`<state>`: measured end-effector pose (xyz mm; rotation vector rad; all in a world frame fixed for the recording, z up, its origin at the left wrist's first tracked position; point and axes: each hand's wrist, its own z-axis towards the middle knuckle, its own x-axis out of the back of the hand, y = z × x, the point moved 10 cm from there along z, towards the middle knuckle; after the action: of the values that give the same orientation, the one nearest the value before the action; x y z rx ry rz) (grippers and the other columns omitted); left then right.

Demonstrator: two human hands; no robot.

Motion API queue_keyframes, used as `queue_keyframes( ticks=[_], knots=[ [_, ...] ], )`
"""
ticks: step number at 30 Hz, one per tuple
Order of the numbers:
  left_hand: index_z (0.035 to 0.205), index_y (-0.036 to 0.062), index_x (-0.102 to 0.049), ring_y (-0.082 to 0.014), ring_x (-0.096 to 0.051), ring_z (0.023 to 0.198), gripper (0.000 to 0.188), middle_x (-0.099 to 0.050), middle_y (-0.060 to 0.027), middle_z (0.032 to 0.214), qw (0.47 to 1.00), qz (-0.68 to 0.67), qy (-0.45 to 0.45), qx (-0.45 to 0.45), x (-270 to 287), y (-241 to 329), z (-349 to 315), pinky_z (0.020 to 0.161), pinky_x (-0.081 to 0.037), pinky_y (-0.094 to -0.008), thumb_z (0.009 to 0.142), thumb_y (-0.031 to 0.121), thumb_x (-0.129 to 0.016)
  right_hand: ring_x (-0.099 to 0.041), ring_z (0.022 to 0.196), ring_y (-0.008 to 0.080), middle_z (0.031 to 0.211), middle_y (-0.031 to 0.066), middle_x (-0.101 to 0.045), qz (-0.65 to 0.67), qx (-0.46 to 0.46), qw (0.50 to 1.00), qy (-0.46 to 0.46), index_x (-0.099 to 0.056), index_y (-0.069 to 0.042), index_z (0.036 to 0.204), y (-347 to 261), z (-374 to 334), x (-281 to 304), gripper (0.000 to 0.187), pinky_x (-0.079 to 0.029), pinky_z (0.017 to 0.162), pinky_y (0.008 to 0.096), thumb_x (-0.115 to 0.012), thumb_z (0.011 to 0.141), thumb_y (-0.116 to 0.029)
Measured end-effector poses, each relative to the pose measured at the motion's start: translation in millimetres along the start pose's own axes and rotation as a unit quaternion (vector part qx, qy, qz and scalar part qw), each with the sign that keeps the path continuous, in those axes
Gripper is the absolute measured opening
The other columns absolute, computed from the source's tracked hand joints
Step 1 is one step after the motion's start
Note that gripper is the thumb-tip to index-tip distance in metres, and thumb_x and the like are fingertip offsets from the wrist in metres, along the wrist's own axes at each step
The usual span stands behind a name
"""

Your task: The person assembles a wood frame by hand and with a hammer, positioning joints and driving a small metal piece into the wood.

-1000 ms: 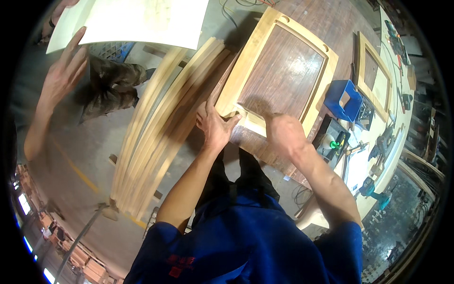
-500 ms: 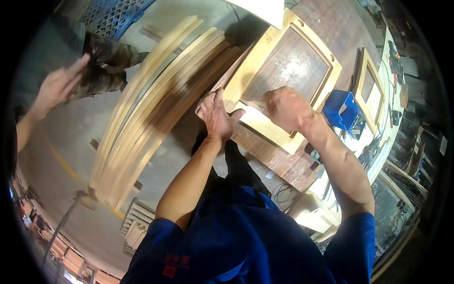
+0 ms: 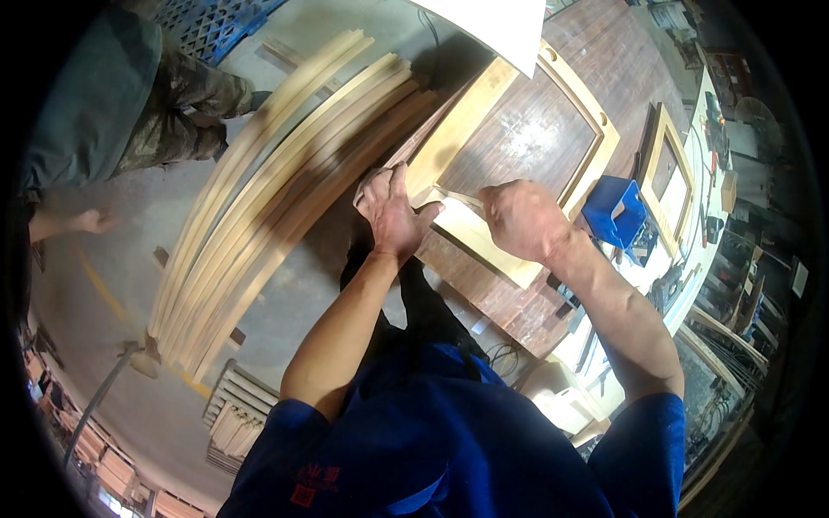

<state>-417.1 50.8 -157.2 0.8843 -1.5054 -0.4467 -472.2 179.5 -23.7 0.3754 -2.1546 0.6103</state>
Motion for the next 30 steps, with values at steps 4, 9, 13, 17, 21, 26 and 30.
queue_keyframes(
  ticks=[4, 9, 13, 17, 21, 26, 30],
  knots=[
    [0.146, 0.0056, -0.044, -0.0341, -0.036, 0.129, 0.093, -0.045, -0.0147, 0.134, 1.000, 0.000, 0.004, -0.003, 1, 1, 1, 0.107, -0.023, -0.0489, 0.071, 0.044, -0.084, -0.068, 0.082, 0.0407, 0.083, 0.0254, -0.068, -0.012, -0.002, 1.000, 0.001, -0.068, 0.002, 0.094, -1, 1, -1, 0.017, -0.056, 0.076, 0.0446, -0.056, 0.084, -0.005],
    [0.145, 0.0082, -0.044, -0.0338, -0.037, 0.131, 0.095, -0.047, -0.0141, 0.133, 1.000, 0.006, 0.016, -0.004, 0, 0, 1, 0.108, -0.024, -0.0498, 0.067, 0.046, -0.085, -0.068, 0.081, 0.0414, 0.082, 0.0251, -0.068, -0.023, -0.001, 1.000, -0.005, -0.068, 0.001, 0.093, 0, 3, -3, 0.017, -0.056, 0.075, 0.0457, -0.056, 0.084, -0.005],
    [0.144, 0.0079, -0.045, -0.0337, -0.038, 0.129, 0.095, -0.048, -0.0144, 0.131, 1.000, -0.002, 0.017, -0.006, 0, -1, 0, 0.108, -0.024, -0.0494, 0.067, 0.047, -0.085, -0.069, 0.080, 0.0409, 0.081, 0.0239, -0.068, -0.029, 0.017, 0.999, 0.001, -0.067, 0.001, 0.089, -3, 7, -4, 0.014, -0.056, 0.074, 0.0457, -0.056, 0.083, -0.006],
    [0.143, 0.0084, -0.046, -0.0339, -0.040, 0.127, 0.094, -0.050, -0.0140, 0.129, 0.999, -0.001, 0.033, -0.018, 2, 0, 1, 0.107, -0.026, -0.0493, 0.067, 0.046, -0.085, -0.069, 0.078, 0.0393, 0.081, 0.0218, -0.069, -0.050, 0.008, 0.999, 0.003, -0.065, 0.000, 0.085, -5, 10, -8, 0.011, -0.057, 0.072, 0.0445, -0.057, 0.082, -0.006],
    [0.144, 0.0096, -0.045, -0.0333, -0.042, 0.125, 0.095, -0.051, -0.0129, 0.127, 1.000, 0.005, 0.019, -0.006, 2, 1, 1, 0.104, -0.029, -0.0499, 0.065, 0.041, -0.088, -0.070, 0.077, 0.0379, 0.081, 0.0200, -0.070, -0.062, 0.029, 0.998, -0.007, -0.065, -0.001, 0.084, -5, 15, -14, 0.009, -0.058, 0.072, 0.0436, -0.058, 0.080, -0.007],
    [0.144, 0.0110, -0.043, -0.0337, -0.043, 0.123, 0.099, -0.050, -0.0120, 0.127, 0.996, -0.024, 0.075, -0.052, 5, 6, -2, 0.102, -0.029, -0.0508, 0.061, 0.032, -0.093, -0.070, 0.077, 0.0368, 0.082, 0.0191, -0.070, -0.079, 0.022, 0.996, -0.023, -0.066, -0.001, 0.085, -8, 19, -16, 0.011, -0.058, 0.071, 0.0428, -0.058, 0.079, -0.007],
    [0.144, 0.0114, -0.043, -0.0355, -0.042, 0.123, 0.101, -0.049, -0.0123, 0.128, 0.992, -0.032, 0.099, -0.074, 6, 9, -4, 0.103, -0.027, -0.0517, 0.060, 0.030, -0.094, -0.071, 0.076, 0.0367, 0.085, 0.0188, -0.071, -0.071, 0.039, 0.997, -0.011, -0.066, -0.001, 0.086, -11, 20, -17, 0.013, -0.059, 0.069, 0.0430, -0.058, 0.078, -0.007]
  ],
)
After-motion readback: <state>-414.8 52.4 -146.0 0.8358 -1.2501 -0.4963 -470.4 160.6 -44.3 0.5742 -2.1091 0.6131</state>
